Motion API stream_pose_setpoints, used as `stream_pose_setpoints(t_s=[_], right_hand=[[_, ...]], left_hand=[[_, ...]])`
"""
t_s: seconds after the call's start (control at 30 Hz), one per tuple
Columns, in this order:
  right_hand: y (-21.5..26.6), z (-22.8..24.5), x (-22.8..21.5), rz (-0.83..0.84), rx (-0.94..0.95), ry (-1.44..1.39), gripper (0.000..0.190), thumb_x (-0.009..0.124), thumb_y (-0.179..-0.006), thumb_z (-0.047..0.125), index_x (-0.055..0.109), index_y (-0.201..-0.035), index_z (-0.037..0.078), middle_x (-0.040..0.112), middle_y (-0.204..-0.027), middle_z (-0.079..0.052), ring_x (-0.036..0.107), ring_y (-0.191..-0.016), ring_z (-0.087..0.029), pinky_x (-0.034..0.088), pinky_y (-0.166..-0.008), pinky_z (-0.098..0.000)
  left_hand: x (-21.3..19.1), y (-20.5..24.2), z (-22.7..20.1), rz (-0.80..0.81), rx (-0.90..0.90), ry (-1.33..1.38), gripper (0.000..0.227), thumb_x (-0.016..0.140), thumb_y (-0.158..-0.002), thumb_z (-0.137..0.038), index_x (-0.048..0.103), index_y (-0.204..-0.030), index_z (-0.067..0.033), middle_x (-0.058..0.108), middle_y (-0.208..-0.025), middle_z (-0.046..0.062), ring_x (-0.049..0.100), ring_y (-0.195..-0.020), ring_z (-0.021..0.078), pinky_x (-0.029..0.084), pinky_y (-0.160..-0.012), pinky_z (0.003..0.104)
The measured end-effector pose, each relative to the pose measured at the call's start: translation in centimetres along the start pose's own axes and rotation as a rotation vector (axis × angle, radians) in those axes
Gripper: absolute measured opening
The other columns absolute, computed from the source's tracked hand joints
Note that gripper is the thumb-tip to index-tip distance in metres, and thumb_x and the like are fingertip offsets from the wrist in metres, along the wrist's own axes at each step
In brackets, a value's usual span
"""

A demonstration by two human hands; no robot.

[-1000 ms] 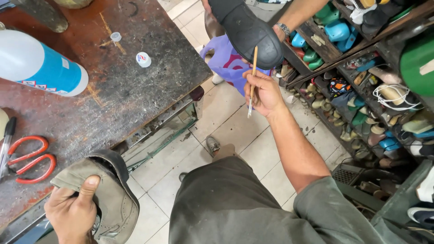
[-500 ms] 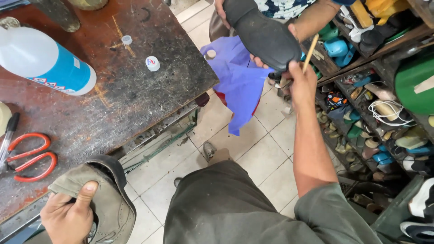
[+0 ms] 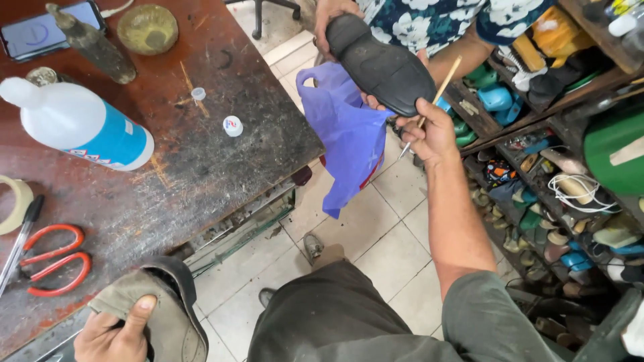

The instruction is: The person holds a grey shoe and applies glue to the sole using a brush. They repeatedly dip the brush into a container of adhesive and spread it along the edge of the shoe's sole. The person then places the shoe on a shelf.

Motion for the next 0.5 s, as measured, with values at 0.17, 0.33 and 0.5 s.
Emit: stream_pose_setpoints(t_s=[0.17, 0.33, 0.5], right_hand=[[-1.5, -0.5, -0.7, 0.076, 0.021, -0.226, 0.047, 0.070, -0.093, 0.027, 0.063, -0.128, -0.004, 0.073, -0.086, -0.030, 0.039, -0.037, -0.007, 0.044, -0.045, -0.0239], [-2.3, 0.9, 1.1, 0.222, 0.002, -0.342, 0.043, 0.067, -0.098, 0.033, 0.069, -0.118, -0.006, 0.074, -0.090, -0.026, 0.041, -0.041, -0.008, 0.044, -0.046, -0.0231], [-2.4, 1.7, 1.6, 0.080, -0.031, -0.059, 0.042, 0.060, -0.099, 0.043, 0.074, -0.108, 0.004, 0.077, -0.087, -0.020, 0.032, -0.036, -0.004, 0.043, -0.044, -0.0239]], left_hand=[[0.4, 1.3, -0.8, -0.031, -0.086, -0.018, 0.035, 0.085, -0.092, -0.017, 0.074, -0.121, -0.0013, 0.071, -0.108, 0.011, 0.064, -0.103, 0.0132, 0.048, -0.091, 0.022], [1.2, 1.3, 0.4, -0.027, -0.038, 0.110, 0.035, 0.083, -0.087, -0.006, 0.072, -0.119, 0.0045, 0.070, -0.108, 0.021, 0.065, -0.104, 0.0224, 0.051, -0.094, 0.029], [4.4, -1.6, -2.0, -0.028, 0.079, 0.053, 0.030, 0.084, -0.085, -0.015, 0.066, -0.101, 0.0036, 0.059, -0.092, 0.017, 0.054, -0.089, 0.0217, 0.043, -0.083, 0.032]])
Point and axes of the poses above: each hand's wrist, its own y-axis away from the middle knuckle, its own x-axis out of the palm, z = x × y, the point moved 7 cm from there along -y, towards the middle knuckle
